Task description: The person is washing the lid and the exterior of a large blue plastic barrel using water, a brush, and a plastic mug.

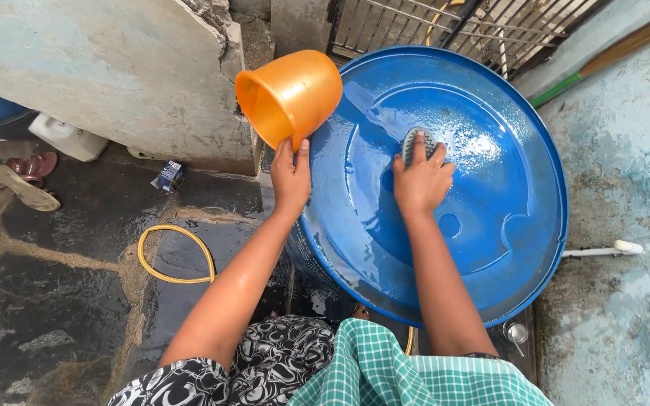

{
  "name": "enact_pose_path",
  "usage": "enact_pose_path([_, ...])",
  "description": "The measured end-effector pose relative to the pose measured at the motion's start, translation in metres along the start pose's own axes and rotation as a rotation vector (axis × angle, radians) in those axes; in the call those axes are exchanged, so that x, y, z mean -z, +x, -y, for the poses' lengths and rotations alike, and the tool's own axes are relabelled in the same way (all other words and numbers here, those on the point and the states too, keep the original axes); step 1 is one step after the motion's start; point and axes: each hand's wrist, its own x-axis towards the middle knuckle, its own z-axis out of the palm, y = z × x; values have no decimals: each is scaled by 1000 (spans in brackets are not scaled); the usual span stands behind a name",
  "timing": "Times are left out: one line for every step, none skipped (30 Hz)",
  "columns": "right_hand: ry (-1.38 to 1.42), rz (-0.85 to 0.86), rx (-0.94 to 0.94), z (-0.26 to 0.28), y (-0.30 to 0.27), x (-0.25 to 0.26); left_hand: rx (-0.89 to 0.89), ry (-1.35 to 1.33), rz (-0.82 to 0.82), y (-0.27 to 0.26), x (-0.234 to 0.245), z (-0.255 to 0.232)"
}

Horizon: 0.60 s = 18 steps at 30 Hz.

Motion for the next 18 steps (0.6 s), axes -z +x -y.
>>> enact_pose_path([3, -2, 8, 15, -10, 5, -2, 1, -8, 2, 4, 2])
enact_pose_path([42, 21, 180, 30, -20, 9, -8, 43, -6, 4, 8, 5])
enact_pose_path([80, 51, 347, 43, -35, 13, -8, 88, 2, 2, 13, 8])
enact_pose_path([82, 57, 350, 55, -39, 14, -3, 92, 0, 2, 17, 11])
enact_pose_path([149, 85, 450, 66, -40, 16, 0, 94, -17, 2, 19, 13])
enact_pose_path([217, 113, 550, 78, -43, 17, 4, 95, -35, 2, 22, 15])
enact_pose_path([217, 119, 556, 83, -33, 11, 9, 98, -41, 0, 26, 17])
enact_pose_path([240, 127, 544, 88, -23, 5, 16, 93, -36, -1, 30, 19])
enact_pose_path([266, 126, 533, 95, -9, -1, 13, 88, -33, 2, 34, 19])
enact_pose_path([270, 123, 541, 105, 4, -3, 9, 90, -41, 1, 37, 23])
enact_pose_path([257, 126, 483, 113, 15, -5, -13, 111, -40, 0, 40, 27])
enact_pose_path([243, 129, 425, 122, 26, -7, -36, 132, -40, -2, 44, 31])
enact_pose_path([244, 129, 427, 128, 23, -6, -36, 133, -42, -3, 47, 31])
enact_pose_path([194, 122, 467, 133, 20, -4, -15, 110, -52, -4, 50, 32])
enact_pose_path([143, 113, 503, 140, 17, -2, 4, 86, -60, -3, 54, 32])
enact_pose_path([146, 111, 502, 142, 9, 3, 1, 87, -59, -2, 57, 28])
enact_pose_path([95, 137, 569, 145, 2, 8, 0, 81, -67, -1, 60, 25])
enact_pose_path([44, 162, 634, 147, -5, 13, -1, 76, -75, 0, 62, 21])
